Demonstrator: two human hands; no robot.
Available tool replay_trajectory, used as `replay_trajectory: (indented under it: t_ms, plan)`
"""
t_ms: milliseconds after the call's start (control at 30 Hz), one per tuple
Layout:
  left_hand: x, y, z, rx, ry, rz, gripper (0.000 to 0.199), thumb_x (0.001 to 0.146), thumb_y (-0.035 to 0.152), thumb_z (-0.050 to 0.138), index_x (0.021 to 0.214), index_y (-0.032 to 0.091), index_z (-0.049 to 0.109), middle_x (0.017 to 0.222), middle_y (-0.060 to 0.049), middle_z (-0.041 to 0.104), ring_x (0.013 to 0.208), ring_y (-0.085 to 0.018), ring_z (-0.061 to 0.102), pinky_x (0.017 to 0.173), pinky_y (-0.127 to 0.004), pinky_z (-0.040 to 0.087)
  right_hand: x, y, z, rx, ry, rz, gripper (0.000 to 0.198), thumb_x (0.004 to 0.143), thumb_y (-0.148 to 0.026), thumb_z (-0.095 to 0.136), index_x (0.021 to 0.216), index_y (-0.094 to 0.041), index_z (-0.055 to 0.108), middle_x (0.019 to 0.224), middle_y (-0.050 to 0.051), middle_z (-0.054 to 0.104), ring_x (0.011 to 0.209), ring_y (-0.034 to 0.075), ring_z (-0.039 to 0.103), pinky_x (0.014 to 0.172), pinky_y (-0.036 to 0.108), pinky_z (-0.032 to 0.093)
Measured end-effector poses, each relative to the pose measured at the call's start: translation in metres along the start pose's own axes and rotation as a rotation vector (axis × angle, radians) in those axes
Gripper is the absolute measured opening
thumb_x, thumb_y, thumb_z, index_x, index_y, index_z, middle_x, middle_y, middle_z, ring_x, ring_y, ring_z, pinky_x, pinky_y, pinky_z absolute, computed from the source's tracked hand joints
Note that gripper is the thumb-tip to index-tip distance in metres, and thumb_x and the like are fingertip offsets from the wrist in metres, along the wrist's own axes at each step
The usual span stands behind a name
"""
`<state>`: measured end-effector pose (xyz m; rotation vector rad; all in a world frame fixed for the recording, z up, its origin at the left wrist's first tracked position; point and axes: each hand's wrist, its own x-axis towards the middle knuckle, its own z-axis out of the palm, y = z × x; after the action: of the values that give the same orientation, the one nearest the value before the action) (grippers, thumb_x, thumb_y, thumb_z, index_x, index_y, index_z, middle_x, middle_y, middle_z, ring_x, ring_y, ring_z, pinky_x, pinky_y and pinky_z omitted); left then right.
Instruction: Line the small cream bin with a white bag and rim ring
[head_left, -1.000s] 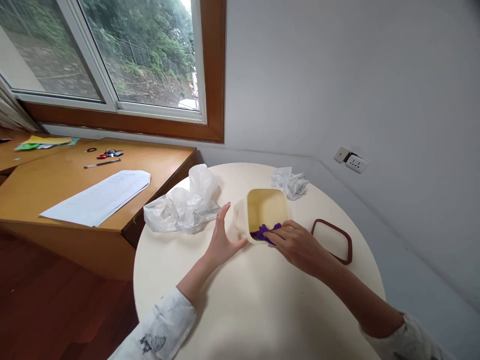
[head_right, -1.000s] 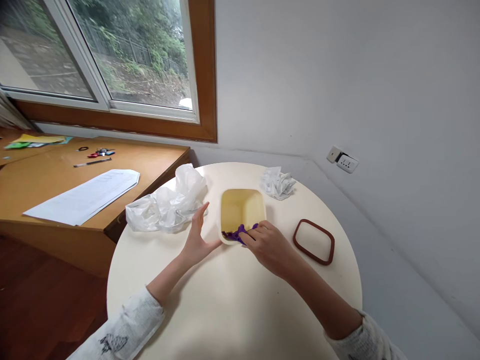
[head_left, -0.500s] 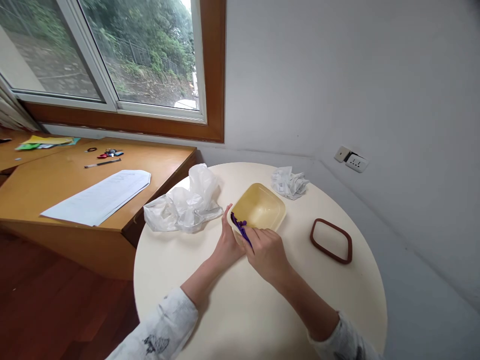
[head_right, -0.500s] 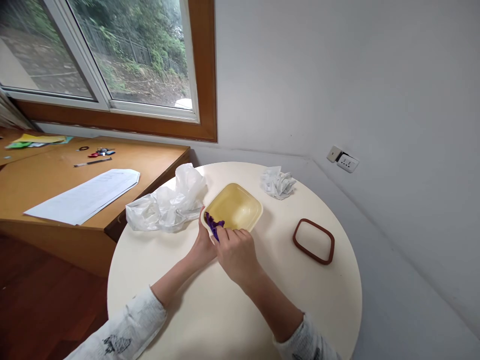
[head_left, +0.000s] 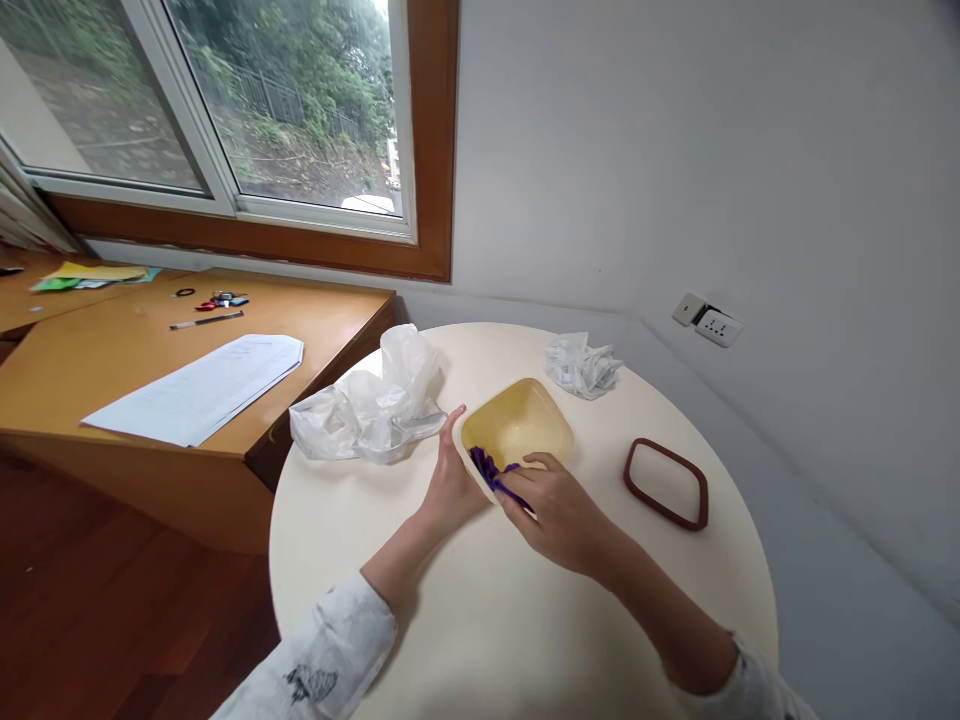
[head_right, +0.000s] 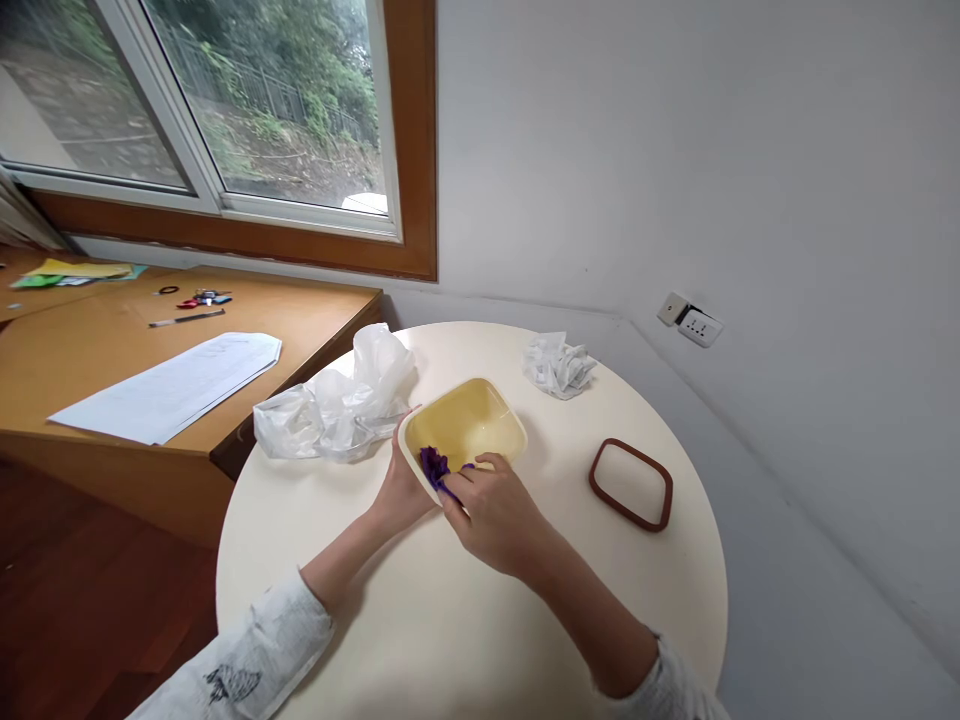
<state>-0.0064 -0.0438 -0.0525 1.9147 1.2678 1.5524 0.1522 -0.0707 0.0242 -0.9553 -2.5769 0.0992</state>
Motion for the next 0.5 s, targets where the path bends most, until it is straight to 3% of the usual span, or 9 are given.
replay_trajectory:
  t_ms: [67,233,400,500]
  plan:
    - [0.001,0.001,0.0,0.068,-0.046,0.059,0.115,0.05,0.036,0.078,0.136,0.023,0.004,0.137,-0.018,0.022,0.123,-0.033,0.035,0.096,-0.051,0.038,-0.001,0.006,-0.01,0.005,-0.114,0.012,0.023,0.088,-0.018,0.037,0.073,-0.017,0.055,0.067,0.001,0.061,0.064,0.012,0.053,0.08,0.029,0.035]
    - [0.002,0.002,0.0,0.119,-0.077,0.186,0.113,0.051,0.037,0.078,0.136,0.025,0.004,0.139,-0.017,0.016,0.131,-0.034,0.02,0.101,-0.051,0.032,0.008,0.02,-0.019,-0.003,-0.377,0.146,0.029,0.088,-0.024,0.034,0.074,-0.019,0.058,0.074,0.003,0.064,0.067,0.014,0.055,0.061,0.025,0.034]
    - [0.004,0.005,-0.001,0.093,-0.1,0.22,0.111,0.054,0.037,0.077,0.136,0.027,0.004,0.139,-0.016,0.016,0.131,-0.034,0.02,0.101,-0.052,0.033,0.03,0.031,-0.007,-0.025,-0.542,0.217,0.026,0.086,-0.029,0.035,0.099,-0.022,0.057,0.092,0.005,0.067,0.077,0.018,0.06,0.06,0.025,0.037]
    - [0.005,0.006,-0.003,0.095,-0.121,0.237,0.11,0.054,0.036,0.077,0.136,0.026,0.005,0.138,-0.016,0.017,0.13,-0.034,0.02,0.101,-0.052,0.032,0.041,0.036,0.007,-0.107,-0.57,0.213,0.026,0.084,-0.03,0.039,0.099,-0.021,0.058,0.092,0.006,0.068,0.077,0.019,0.062,0.062,0.027,0.04]
